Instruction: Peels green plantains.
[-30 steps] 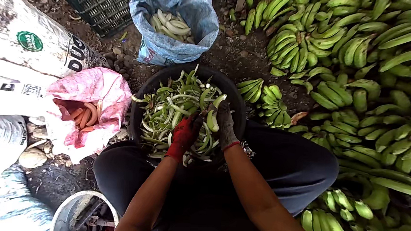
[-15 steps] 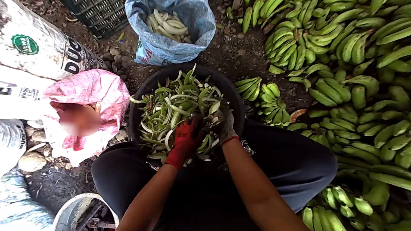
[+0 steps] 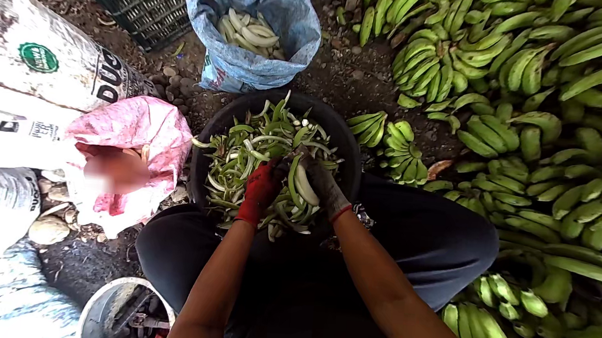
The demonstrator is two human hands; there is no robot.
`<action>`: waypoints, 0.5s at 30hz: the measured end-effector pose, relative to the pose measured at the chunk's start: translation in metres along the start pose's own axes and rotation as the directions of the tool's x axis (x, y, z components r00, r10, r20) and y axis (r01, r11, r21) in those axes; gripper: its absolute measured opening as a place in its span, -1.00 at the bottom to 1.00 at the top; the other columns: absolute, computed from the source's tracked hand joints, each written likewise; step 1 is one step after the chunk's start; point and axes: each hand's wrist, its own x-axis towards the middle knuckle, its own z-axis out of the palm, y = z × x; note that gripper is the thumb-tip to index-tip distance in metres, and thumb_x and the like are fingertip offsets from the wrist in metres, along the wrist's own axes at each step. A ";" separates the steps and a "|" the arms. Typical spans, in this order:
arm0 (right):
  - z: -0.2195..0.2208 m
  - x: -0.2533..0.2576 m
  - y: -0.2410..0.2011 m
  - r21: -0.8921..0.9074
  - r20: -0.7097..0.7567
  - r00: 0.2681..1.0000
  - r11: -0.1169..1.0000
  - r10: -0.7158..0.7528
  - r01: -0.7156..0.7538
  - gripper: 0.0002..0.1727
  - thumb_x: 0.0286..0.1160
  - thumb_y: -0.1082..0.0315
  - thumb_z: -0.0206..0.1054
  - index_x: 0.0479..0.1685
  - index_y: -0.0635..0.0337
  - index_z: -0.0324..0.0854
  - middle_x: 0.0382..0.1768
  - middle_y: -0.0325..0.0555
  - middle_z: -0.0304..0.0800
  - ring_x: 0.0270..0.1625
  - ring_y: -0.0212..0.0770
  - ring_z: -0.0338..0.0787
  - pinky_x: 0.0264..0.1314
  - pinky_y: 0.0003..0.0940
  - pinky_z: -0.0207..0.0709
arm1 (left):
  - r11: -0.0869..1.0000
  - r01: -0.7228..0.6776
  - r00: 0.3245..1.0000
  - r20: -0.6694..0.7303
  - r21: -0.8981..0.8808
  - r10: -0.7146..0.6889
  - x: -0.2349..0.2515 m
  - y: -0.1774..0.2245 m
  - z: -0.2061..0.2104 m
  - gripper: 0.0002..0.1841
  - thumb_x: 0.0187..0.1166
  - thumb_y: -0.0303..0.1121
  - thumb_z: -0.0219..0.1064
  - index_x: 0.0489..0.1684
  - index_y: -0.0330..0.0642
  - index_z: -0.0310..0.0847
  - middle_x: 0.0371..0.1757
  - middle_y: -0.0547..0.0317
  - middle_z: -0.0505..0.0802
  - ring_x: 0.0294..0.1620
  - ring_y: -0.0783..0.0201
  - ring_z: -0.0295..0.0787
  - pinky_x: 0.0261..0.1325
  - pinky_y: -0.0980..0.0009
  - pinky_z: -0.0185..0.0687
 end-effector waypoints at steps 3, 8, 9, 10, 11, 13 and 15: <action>-0.005 0.012 0.020 0.056 0.260 0.961 0.992 0.093 -0.112 -0.45 0.71 -0.08 0.15 0.47 0.07 0.55 0.04 0.00 0.80 -0.02 -0.16 0.79 0.07 -0.09 0.70 | 1.000 0.007 0.999 0.036 -0.014 -0.006 0.019 -0.018 0.006 -0.43 0.86 0.13 -0.16 0.58 0.09 0.55 0.38 -0.09 0.76 0.42 -0.12 0.67 0.43 -0.29 0.48; -0.012 0.013 0.023 0.456 0.073 0.953 0.840 0.294 -0.294 -0.43 0.76 -0.20 0.04 0.33 0.06 0.59 -0.15 -0.06 0.81 -0.25 -0.19 0.79 -0.25 -0.22 0.71 | 0.998 -0.046 0.998 0.040 0.042 0.044 -0.001 0.003 0.016 -0.42 0.82 0.19 -0.12 0.64 0.15 0.47 0.34 -0.06 0.78 0.28 -0.11 0.75 0.28 -0.29 0.59; -0.016 0.010 0.022 0.536 0.043 0.951 0.796 0.305 -0.279 -0.43 0.75 -0.24 0.00 0.26 0.02 0.60 -0.23 -0.14 0.77 -0.32 -0.26 0.73 -0.31 -0.28 0.67 | 0.992 -0.105 0.994 0.050 0.072 0.101 -0.005 0.003 0.022 -0.39 0.79 0.22 -0.08 0.64 0.14 0.47 0.32 -0.09 0.77 0.22 -0.13 0.77 0.21 -0.28 0.62; -0.019 0.009 0.020 0.602 0.021 0.949 0.754 0.314 -0.263 -0.41 0.74 -0.29 -0.05 0.18 0.00 0.59 -0.31 -0.20 0.71 -0.39 -0.32 0.68 -0.38 -0.34 0.63 | 0.977 -0.188 0.981 0.057 0.102 0.183 -0.009 0.003 0.028 -0.38 0.75 0.21 -0.02 0.63 0.09 0.49 0.30 -0.15 0.78 0.16 -0.16 0.78 0.16 -0.27 0.64; -0.022 0.009 0.017 0.664 0.015 0.946 0.704 0.324 -0.251 -0.39 0.73 -0.32 -0.07 0.14 0.00 0.58 -0.34 -0.22 0.71 -0.41 -0.34 0.67 -0.40 -0.36 0.61 | 0.956 -0.264 0.964 0.076 0.125 0.256 -0.013 0.004 0.031 -0.38 0.72 0.17 0.07 0.63 0.04 0.50 0.29 -0.21 0.77 0.16 -0.21 0.77 0.16 -0.29 0.61; -0.026 0.007 0.011 0.733 0.016 0.955 0.646 0.297 -0.213 -0.46 0.76 -0.24 -0.08 0.12 -0.01 0.56 -0.32 -0.24 0.71 -0.40 -0.37 0.69 -0.39 -0.41 0.63 | 0.897 -0.389 0.921 0.074 0.210 0.382 -0.021 0.004 0.037 -0.39 0.65 0.15 0.17 0.57 0.01 0.57 0.22 -0.23 0.79 0.18 -0.27 0.74 0.19 -0.30 0.55; -0.027 0.003 0.004 0.746 -0.025 0.968 0.649 0.251 -0.149 -0.55 0.81 -0.11 -0.05 0.13 0.02 0.56 -0.32 -0.25 0.70 -0.39 -0.40 0.68 -0.36 -0.46 0.63 | 0.848 -0.454 0.885 0.029 0.273 0.465 -0.025 0.003 0.039 -0.44 0.61 0.09 0.27 0.50 0.00 0.64 0.17 -0.23 0.81 0.17 -0.31 0.74 0.17 -0.31 0.54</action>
